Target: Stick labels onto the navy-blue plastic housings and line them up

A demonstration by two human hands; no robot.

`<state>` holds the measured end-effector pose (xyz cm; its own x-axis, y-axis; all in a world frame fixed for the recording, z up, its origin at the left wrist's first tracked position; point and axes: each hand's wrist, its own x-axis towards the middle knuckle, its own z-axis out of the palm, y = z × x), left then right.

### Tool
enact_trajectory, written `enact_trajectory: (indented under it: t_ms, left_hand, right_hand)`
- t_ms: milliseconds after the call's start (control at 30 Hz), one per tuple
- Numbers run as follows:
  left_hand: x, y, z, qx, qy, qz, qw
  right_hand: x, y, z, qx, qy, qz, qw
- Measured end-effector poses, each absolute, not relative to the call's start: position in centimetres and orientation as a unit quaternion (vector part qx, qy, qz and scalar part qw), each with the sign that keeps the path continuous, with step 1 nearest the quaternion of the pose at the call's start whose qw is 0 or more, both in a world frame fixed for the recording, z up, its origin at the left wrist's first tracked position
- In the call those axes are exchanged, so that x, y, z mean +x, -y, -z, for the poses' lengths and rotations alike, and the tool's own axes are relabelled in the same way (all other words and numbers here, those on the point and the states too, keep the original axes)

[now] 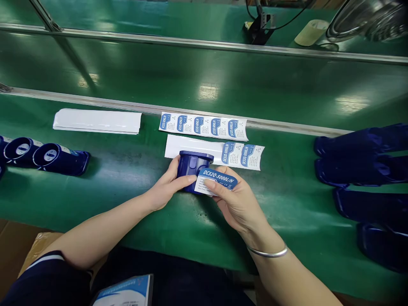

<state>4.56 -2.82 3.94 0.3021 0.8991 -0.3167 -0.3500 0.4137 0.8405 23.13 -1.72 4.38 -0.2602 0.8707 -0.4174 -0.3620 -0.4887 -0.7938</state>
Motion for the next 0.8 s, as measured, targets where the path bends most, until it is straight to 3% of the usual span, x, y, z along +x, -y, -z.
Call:
enact_trajectory:
  t_ms: [800]
  left_hand:
    - [4.66,2.83,-4.21,0.324,-0.400,-0.431,0.741]
  right_hand:
    - [22.97,1.76,-4.92,-0.462,0.290,-0.729,0.414]
